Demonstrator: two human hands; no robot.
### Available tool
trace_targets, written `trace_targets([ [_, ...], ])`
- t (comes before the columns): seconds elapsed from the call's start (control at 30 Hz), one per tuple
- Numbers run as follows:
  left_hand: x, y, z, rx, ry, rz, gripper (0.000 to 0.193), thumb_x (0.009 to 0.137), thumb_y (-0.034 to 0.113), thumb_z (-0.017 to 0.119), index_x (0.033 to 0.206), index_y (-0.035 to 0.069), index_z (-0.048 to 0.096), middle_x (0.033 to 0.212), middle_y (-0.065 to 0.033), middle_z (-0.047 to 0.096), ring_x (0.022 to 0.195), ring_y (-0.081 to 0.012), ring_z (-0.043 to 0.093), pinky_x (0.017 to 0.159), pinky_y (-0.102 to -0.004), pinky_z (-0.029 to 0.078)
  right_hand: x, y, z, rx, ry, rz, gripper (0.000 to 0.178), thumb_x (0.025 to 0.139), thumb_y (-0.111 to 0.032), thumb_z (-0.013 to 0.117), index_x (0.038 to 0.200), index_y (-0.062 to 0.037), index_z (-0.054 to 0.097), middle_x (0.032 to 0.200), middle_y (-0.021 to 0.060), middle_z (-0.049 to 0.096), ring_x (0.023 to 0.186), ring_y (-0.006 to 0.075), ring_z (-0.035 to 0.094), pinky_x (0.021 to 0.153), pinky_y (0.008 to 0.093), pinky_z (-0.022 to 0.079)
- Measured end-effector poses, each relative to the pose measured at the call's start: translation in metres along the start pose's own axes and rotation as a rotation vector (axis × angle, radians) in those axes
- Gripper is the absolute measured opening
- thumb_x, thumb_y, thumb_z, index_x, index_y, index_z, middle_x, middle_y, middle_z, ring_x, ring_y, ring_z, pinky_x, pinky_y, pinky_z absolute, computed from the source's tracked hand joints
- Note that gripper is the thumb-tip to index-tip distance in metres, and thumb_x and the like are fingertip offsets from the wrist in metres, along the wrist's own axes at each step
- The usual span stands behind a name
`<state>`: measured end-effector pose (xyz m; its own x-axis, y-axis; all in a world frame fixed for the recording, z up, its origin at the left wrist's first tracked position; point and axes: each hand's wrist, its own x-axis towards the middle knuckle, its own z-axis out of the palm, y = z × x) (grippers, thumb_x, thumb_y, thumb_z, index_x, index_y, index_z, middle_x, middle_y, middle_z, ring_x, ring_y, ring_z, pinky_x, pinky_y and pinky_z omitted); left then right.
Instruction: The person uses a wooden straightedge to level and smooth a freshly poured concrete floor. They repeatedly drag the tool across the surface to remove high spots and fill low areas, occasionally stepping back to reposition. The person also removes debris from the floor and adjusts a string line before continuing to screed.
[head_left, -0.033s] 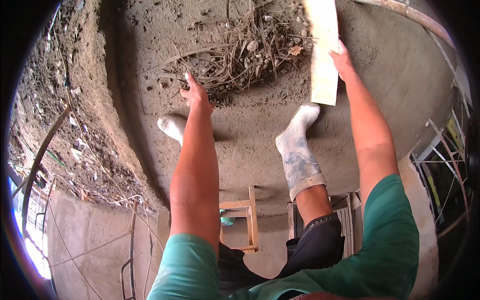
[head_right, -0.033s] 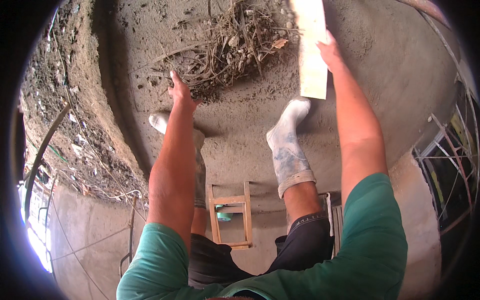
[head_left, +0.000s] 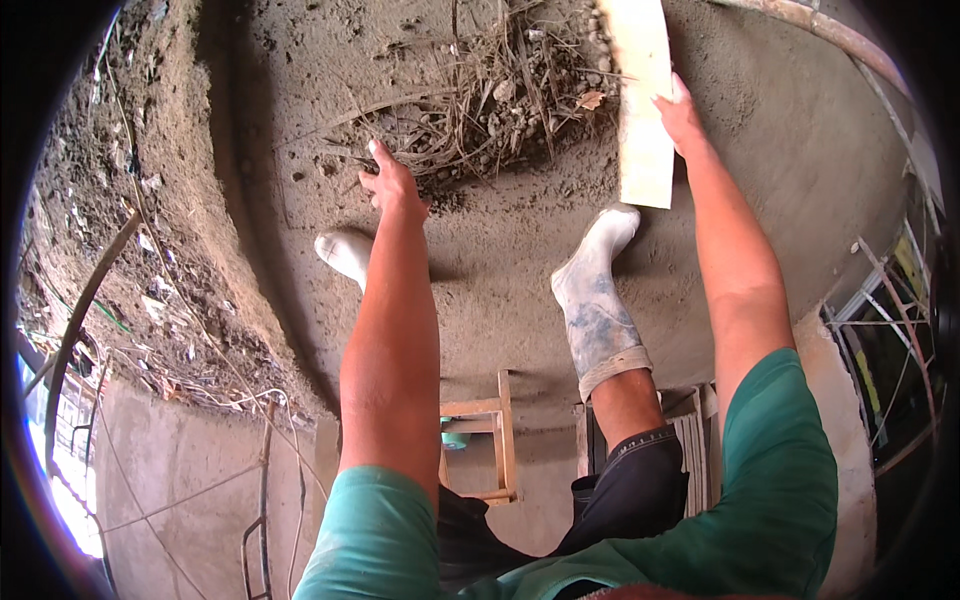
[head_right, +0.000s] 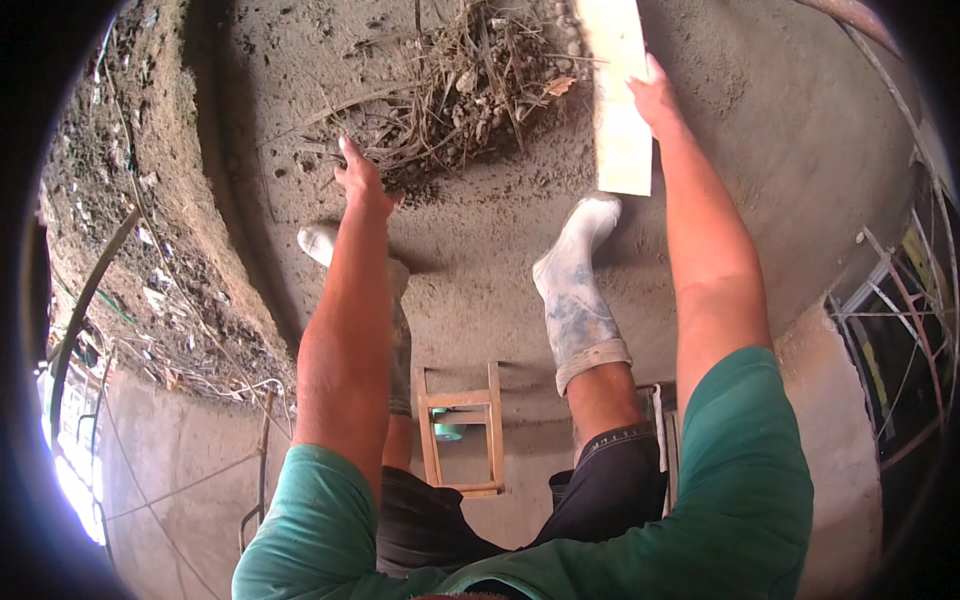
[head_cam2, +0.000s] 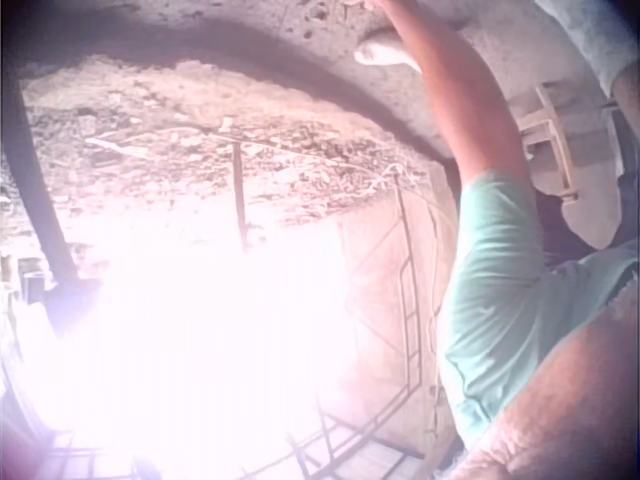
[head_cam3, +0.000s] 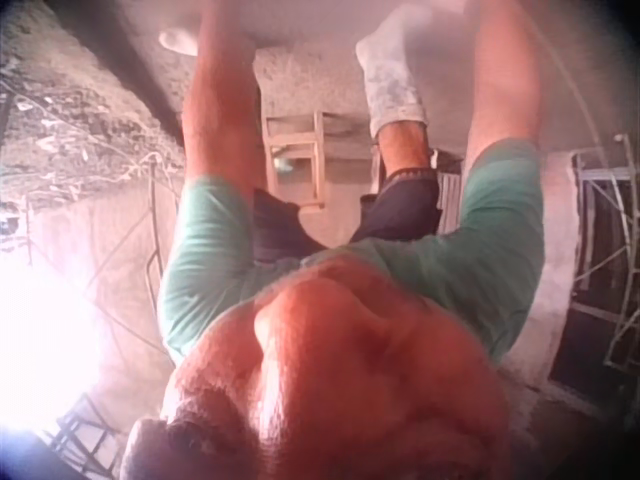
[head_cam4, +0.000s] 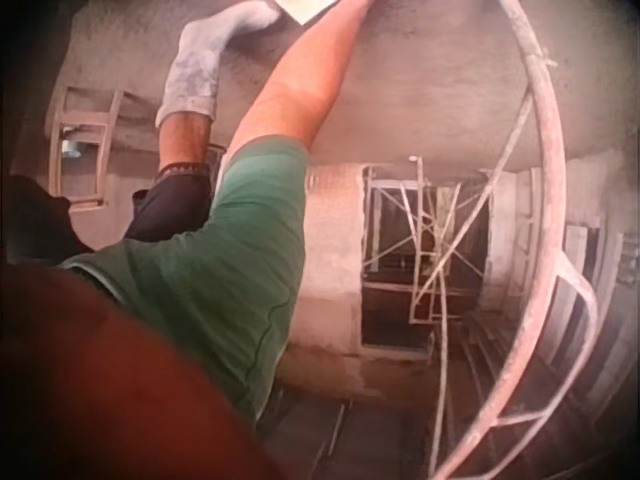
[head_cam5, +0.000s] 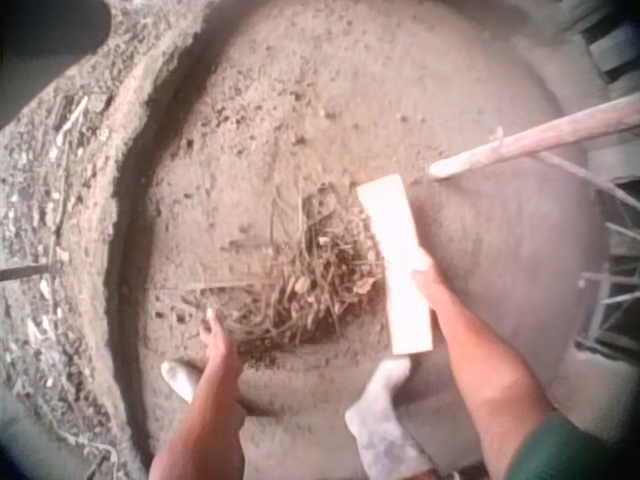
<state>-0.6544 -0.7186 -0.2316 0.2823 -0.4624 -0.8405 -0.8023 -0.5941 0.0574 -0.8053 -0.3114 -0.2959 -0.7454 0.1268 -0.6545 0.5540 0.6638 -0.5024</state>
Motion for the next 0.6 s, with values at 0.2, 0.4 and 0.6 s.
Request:
trace_targets([
  [0.2,-0.010,0.016,0.030,0.133,0.101,0.063,0.093,0.078,0.077,0.044,0.150,0.030,0.008,0.152,-0.0249,0.002,0.132,-0.0499,0.027,0.100,-0.0585,0.036,-0.007,-0.041,0.032,-0.255,-0.061,-0.100,0.064,0.086,-0.018,0.063,0.142,-0.0051,0.034,0.136,0.0217,0.047,0.123,0.0297,0.049,0.103,0.0340,0.039],
  [0.4,-0.016,0.012,0.044,0.162,0.110,0.120,0.093,0.077,0.077,0.046,0.150,0.032,0.010,0.151,-0.0283,0.000,0.132,-0.0497,0.028,0.102,-0.0553,0.035,-0.021,-0.065,0.073,-0.225,-0.292,-0.056,0.067,0.090,-0.023,0.059,0.147,-0.0096,0.025,0.131,0.0191,0.052,0.113,0.0262,0.056,0.096,0.0335,0.045],
  [0.6,-0.023,0.010,0.061,0.235,0.124,0.196,0.089,0.080,0.075,0.044,0.150,0.028,0.012,0.151,-0.0284,0.004,0.131,-0.0488,0.031,0.104,-0.0521,0.035,-0.054,-0.090,0.128,-0.397,-0.416,-0.035,0.066,0.093,-0.031,0.055,0.148,-0.0181,0.022,0.118,0.0233,0.059,0.097,0.0272,0.063,0.088,0.0337,0.050],
])
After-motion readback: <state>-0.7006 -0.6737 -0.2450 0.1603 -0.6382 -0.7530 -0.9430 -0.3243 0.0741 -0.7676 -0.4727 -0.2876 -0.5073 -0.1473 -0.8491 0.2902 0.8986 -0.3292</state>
